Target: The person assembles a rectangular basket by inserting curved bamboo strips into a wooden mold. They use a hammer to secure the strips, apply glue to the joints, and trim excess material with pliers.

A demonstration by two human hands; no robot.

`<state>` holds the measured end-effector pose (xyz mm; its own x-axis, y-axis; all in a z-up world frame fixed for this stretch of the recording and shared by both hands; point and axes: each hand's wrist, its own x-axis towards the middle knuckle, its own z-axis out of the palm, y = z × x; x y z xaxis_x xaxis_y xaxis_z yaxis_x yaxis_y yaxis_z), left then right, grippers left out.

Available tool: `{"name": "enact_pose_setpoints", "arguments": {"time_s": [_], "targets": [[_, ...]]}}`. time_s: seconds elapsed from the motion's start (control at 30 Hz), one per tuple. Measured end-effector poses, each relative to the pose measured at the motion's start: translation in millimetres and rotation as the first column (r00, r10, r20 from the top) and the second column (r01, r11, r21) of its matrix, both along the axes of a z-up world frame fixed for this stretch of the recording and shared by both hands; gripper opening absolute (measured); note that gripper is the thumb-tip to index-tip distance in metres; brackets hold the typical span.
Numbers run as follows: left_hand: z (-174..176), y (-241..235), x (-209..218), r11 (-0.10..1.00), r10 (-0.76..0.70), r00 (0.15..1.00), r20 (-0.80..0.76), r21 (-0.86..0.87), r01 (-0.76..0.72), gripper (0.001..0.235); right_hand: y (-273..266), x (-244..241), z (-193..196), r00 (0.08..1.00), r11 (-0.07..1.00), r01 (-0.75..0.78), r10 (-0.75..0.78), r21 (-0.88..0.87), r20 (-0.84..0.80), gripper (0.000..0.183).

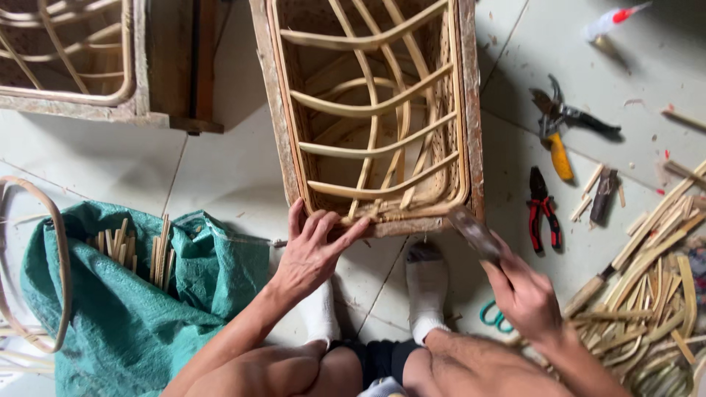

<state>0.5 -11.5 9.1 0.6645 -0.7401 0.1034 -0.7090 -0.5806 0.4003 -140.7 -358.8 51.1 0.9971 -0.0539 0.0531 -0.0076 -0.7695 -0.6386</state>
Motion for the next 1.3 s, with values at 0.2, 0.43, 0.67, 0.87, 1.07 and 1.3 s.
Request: {"name": "enact_pose_setpoints", "arguments": {"time_s": [0.2,0.43,0.67,0.87,1.07,1.3], "targets": [[-9.9,2.1,0.1,1.0,-0.004,1.0,-0.004,-0.02,0.004,0.088,-12.6,-8.3,12.6,0.972,0.982,0.188,-0.186,0.002,-0.142,0.014],[-8.7,2.2,-0.8,0.999,0.01,1.0,0.019,-0.042,-0.01,0.087,-6.1,-0.5,2.9,0.997,0.997,-0.079,0.08,-0.012,0.025,0.03],[-18.9,9.8,-6.8,0.997,0.001,0.999,-0.032,-0.074,-0.004,0.083,-9.6,8.7,7.5,0.999,0.996,-0.042,0.041,-0.073,-0.024,0.023],[-16.5,13.4,-1.5,0.838,0.193,0.978,-0.082,-0.505,-0.208,0.076,-22.4,1.5,2.2,0.988,0.992,0.102,-0.109,-0.069,-0.106,0.009],[-23.3,24.6,7.5,0.368,0.088,0.031,-0.996,0.003,-0.93,0.079,-5.7,5.4,12.3,0.989,0.998,0.039,-0.047,-0.055,-0.139,0.008],[-48.5,24.8,1.8,0.294,-0.011,0.178,-0.984,-0.173,-0.94,0.058,58.5,59.2,22.2,0.915,0.915,-0.403,0.402,-0.002,-0.039,0.052]]}}
